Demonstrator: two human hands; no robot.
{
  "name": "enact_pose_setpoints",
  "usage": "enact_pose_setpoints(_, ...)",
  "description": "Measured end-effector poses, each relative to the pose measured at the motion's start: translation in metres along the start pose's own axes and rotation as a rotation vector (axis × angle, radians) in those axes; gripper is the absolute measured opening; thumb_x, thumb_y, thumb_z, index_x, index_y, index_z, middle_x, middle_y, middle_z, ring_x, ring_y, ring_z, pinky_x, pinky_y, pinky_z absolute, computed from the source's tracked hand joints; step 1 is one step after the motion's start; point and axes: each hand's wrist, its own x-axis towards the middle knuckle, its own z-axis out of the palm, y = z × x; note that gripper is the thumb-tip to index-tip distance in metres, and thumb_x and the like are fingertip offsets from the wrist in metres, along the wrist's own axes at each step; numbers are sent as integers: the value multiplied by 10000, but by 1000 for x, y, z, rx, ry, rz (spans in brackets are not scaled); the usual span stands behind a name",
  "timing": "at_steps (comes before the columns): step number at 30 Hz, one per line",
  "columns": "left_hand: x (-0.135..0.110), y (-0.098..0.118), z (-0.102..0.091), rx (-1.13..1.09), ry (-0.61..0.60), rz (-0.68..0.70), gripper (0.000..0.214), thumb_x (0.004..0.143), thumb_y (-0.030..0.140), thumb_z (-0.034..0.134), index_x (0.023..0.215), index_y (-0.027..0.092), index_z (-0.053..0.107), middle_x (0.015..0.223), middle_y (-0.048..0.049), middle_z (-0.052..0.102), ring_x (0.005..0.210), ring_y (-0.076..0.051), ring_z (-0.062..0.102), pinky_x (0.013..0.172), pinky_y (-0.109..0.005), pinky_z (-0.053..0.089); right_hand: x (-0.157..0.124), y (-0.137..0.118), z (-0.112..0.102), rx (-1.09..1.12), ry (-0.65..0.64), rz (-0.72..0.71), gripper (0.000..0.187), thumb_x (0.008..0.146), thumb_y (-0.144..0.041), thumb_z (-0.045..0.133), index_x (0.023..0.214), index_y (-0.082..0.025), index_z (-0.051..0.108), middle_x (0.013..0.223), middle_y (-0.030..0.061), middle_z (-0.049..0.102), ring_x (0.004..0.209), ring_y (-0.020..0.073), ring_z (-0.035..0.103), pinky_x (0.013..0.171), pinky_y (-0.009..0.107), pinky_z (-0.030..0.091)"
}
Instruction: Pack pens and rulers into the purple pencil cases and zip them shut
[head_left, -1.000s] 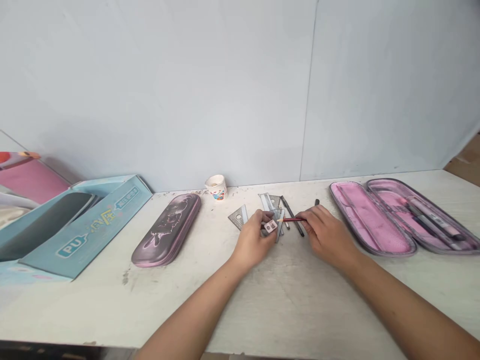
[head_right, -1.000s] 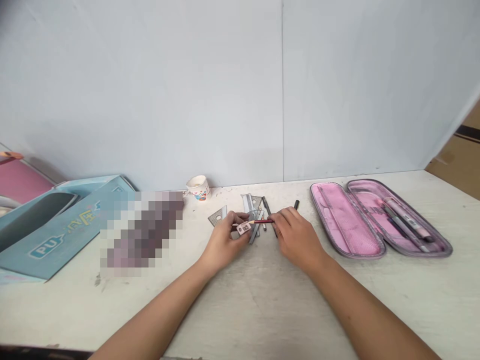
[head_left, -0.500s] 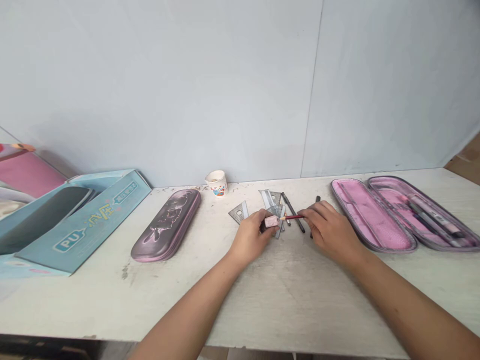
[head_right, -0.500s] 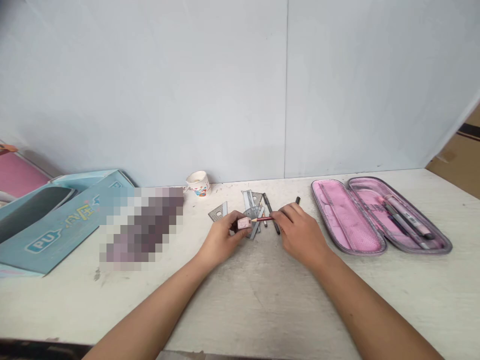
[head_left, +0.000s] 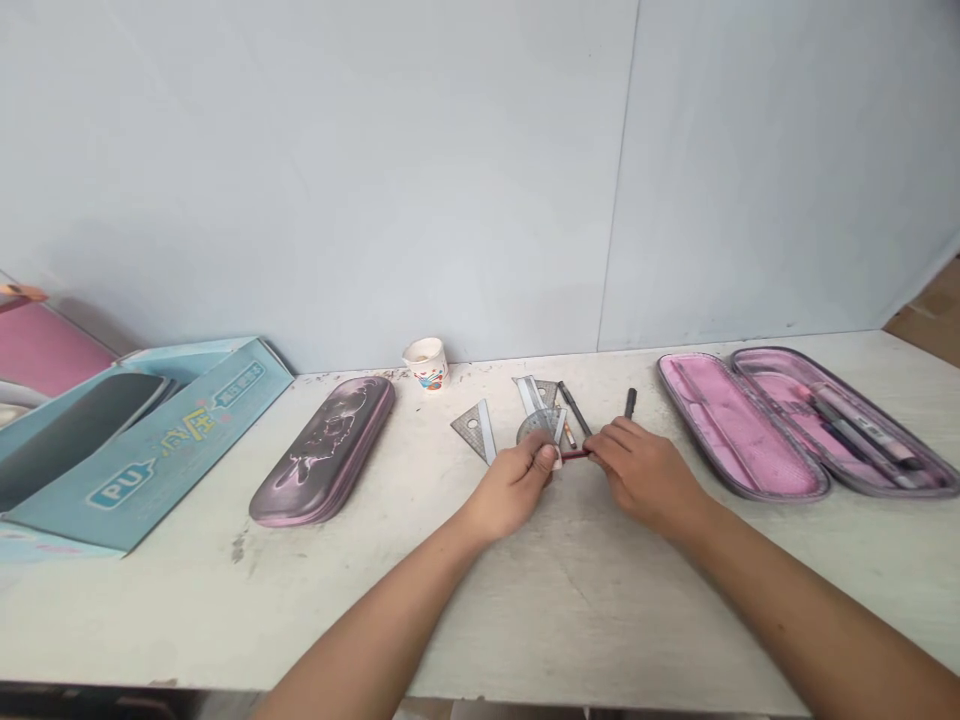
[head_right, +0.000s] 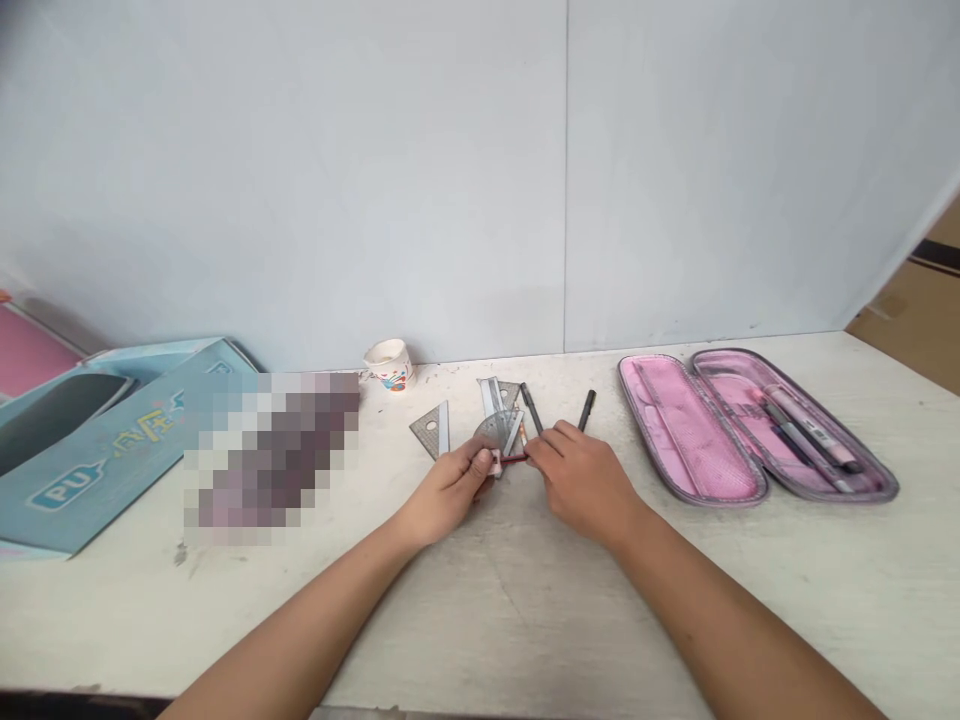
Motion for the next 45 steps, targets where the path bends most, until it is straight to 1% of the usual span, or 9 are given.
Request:
enact_pose_setpoints(5,-5,0,6,-276,-89,3,365,879,500,313,1099,209,320,626,65,351,500,-76,354,493,-211,340,-1,0,3,3,-16,8,181,814,-81,402,859,-159,559,790,42,602,748,153,491,575,268,321)
enact_pose_setpoints(13,-5,6,14,-520,-106,17,256,871,461,369,965,236,294,639,73,307,499,-61,291,501,-207,341,-1,-21,-4,-88,18,23,209,868,-176,359,824,-160,563,674,50,555,631,144,460,522,280,231)
enact_pose_setpoints(22,-12,17,7,-156,-86,132,196,858,351,416,963,186,399,718,1,463,592,-101,408,568,-246,347,5,-18,-17,1253,-605,663,422,847,-582,280,681,-206,377,521,-81,205,429,69,151,413,216,164)
enact_pose_setpoints(25,-7,14,10,-304,-95,63,185,850,355,428,940,200,379,679,29,427,544,-85,372,534,-227,331,5,-21,-11,922,-435,606,409,882,-507,257,687,-192,431,539,-44,340,466,86,290,456,221,227)
enact_pose_setpoints(30,2,10,18,-750,-138,-82,184,855,374,418,887,226,314,576,88,295,461,-56,272,493,-193,312,5,-33,-6,40,-67,210,256,878,-234,318,801,-162,551,721,66,548,691,155,467,525,257,242)
enact_pose_setpoints(33,-1,13,18,-679,-129,-26,190,853,379,428,894,229,318,576,83,336,471,-64,303,488,-196,316,7,-29,-9,297,-133,314,292,884,-292,321,693,-164,502,615,29,487,578,118,407,511,250,232)
enact_pose_setpoints(39,-5,18,18,-268,-69,83,159,838,328,449,909,193,402,600,46,419,492,-72,363,471,-211,299,9,-8,-9,1357,-616,704,414,804,-590,375,652,-205,363,510,-93,174,431,61,115,415,213,124)
enact_pose_setpoints(41,-2,15,21,-326,-48,41,158,843,333,436,908,201,377,620,48,417,487,-67,357,465,-205,299,10,-9,-5,1233,-526,689,408,830,-558,344,659,-194,408,504,-80,223,429,68,171,422,214,155)
enact_pose_setpoints(45,6,9,24,-670,-35,-77,187,849,367,434,878,225,315,585,85,339,462,-55,319,479,-192,324,10,-19,-1,395,-165,390,311,891,-342,302,785,-172,539,702,39,537,639,132,459,520,237,255)
